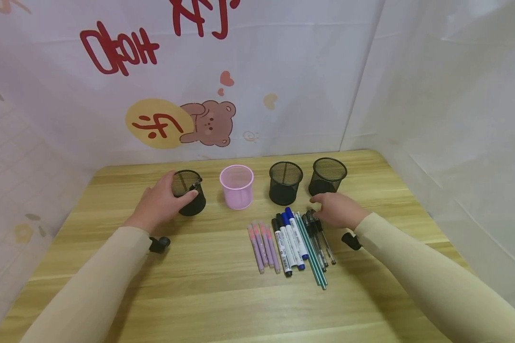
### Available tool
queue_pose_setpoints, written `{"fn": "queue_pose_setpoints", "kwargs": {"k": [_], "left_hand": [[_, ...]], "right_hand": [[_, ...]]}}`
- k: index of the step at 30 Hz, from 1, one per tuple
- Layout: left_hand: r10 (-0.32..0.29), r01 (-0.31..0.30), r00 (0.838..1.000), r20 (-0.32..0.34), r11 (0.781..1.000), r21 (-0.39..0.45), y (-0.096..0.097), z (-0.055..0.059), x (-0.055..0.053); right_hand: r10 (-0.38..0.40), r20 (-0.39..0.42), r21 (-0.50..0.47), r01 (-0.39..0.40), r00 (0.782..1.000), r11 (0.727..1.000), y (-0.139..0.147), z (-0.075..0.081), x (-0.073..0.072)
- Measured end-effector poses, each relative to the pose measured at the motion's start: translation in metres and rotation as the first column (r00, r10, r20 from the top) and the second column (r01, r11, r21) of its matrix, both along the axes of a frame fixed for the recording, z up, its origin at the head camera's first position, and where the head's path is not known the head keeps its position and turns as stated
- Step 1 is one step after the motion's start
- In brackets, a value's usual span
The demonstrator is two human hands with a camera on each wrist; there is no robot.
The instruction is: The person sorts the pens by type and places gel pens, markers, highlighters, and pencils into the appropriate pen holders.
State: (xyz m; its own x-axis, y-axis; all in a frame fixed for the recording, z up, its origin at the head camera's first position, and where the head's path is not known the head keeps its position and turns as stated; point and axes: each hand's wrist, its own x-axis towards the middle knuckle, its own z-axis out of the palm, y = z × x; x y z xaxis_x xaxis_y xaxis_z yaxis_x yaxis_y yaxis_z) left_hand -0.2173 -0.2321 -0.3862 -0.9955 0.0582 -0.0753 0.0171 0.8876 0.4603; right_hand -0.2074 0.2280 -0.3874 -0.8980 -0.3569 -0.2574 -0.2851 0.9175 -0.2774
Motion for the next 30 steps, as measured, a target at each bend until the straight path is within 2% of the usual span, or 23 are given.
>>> {"fn": "queue_pose_setpoints", "kwargs": {"k": [5,9,14,20,25,30], "left_hand": [[-0.013,0.013,1.000,0.009,1.000,-0.010,0.000,0.002,-0.001],[-0.036,0.035,0.999,-0.015,0.998,-0.047,0.000,0.002,-0.002],[-0.076,0.071,0.996,-0.040,0.992,-0.107,-0.002,0.006,-0.004],[-0.122,0.115,0.992,-0.046,0.986,-0.122,-0.001,0.009,-0.010],[-0.125,0.120,0.991,-0.041,0.987,-0.108,0.001,0.006,-0.011],[-0.117,0.110,0.991,-0.063,0.987,-0.114,0.002,0.000,-0.013]], "right_hand": [[0.010,0.056,-0.002,-0.009,0.998,1.000,0.008,-0.011,-0.002],[0.033,0.037,0.007,-0.033,0.999,0.999,0.012,-0.018,-0.003],[0.028,0.049,0.011,-0.029,0.998,1.000,0.011,-0.018,-0.004],[0.012,0.063,0.008,-0.013,0.998,1.000,0.010,-0.018,-0.005],[0.001,0.065,0.006,-0.001,0.998,1.000,0.008,-0.017,-0.004],[-0.009,0.070,-0.003,0.010,0.997,1.000,0.008,-0.016,-0.003]]}}
